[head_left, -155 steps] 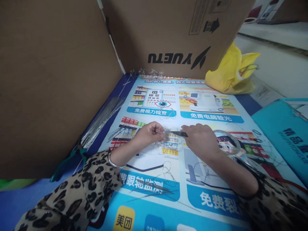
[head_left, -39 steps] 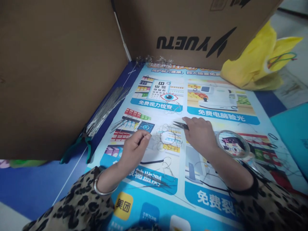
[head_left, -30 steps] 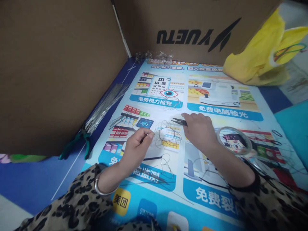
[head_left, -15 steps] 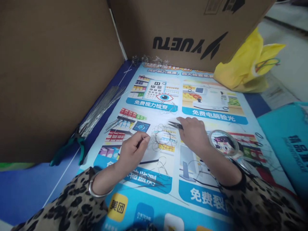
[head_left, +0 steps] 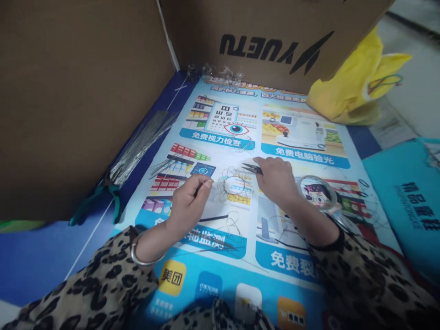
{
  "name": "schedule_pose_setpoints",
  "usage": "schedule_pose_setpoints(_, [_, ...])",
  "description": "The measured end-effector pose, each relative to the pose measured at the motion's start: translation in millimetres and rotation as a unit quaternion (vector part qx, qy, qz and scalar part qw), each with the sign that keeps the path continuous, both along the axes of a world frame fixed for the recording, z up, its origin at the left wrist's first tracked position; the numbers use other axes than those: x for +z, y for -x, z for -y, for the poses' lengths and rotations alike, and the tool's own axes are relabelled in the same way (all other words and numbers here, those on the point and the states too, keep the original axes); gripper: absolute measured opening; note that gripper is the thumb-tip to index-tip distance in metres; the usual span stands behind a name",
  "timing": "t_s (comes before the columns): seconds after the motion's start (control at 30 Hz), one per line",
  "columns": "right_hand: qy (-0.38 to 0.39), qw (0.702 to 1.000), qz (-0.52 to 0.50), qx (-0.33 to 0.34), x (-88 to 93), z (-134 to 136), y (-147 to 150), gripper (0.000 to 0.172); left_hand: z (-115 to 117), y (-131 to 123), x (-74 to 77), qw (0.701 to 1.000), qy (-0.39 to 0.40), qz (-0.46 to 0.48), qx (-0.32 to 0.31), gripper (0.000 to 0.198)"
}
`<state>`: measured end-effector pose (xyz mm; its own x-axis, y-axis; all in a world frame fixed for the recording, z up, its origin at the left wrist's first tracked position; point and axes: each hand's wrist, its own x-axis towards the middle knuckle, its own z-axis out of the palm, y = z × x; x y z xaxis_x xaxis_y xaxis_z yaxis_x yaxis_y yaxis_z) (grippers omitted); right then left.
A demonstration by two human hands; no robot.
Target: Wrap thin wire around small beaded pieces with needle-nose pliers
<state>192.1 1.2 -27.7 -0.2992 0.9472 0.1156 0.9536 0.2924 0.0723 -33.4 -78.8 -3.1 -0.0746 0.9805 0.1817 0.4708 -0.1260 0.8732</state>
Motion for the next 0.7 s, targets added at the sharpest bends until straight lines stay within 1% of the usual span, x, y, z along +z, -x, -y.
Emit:
schedule_pose_setpoints(0.13, [0.012, 1.000, -0.014, -0.003, 3.6, 0.2, 1.6, 0.040, 1.3, -2.1, 0.4, 1.000, -0.006, -0.017, -0.020, 0.014])
schedule_pose_setpoints(0.3, [0.023, 0.999, -0.026, -0.012, 7.4, 1.6, 3.3, 0.040, 1.5, -2.8, -1.5, 0.996, -0.051, -0.062, -0.026, 0.014])
schedule_pose_setpoints(0.4, [0.036, 0.997, -0.062, -0.024, 8.3, -0.1, 2.0, 0.041, 1.6, -2.8, -3.8, 0.992, -0.089, -0.084, -0.027, 0.014])
schedule_pose_setpoints(0.47, [0.061, 0.992, -0.108, -0.021, 11.4, -4.4, -0.1, 0.038, 2.1, -2.7, -5.4, 0.989, -0.113, -0.092, -0.026, 0.013])
schedule_pose_setpoints(0.53, [0.113, 0.978, -0.175, 0.004, 18.8, -11.0, -2.3, 0.030, 3.0, -2.8, -6.7, 0.987, -0.130, -0.095, -0.025, 0.013])
schedule_pose_setpoints(0.57, [0.129, 0.973, -0.190, 0.008, 24.7, -14.7, -3.1, 0.025, 3.5, -2.9, -7.2, 0.985, -0.138, -0.096, -0.026, 0.013])
schedule_pose_setpoints(0.63, [0.131, 0.965, -0.227, 0.002, 41.0, -21.7, -3.3, 0.024, 4.8, -2.9, -7.9, 0.983, -0.154, -0.096, -0.030, 0.012])
schedule_pose_setpoints(0.67, [0.141, 0.940, -0.312, 0.002, 51.0, -24.4, -2.5, 0.022, 5.3, -2.8, -8.3, 0.982, -0.162, -0.095, -0.032, 0.012])
schedule_pose_setpoints(0.7, [0.146, 0.906, -0.398, 0.005, 61.7, -26.2, -1.1, 0.019, 5.8, -2.6, -8.5, 0.980, -0.170, -0.094, -0.033, 0.012])
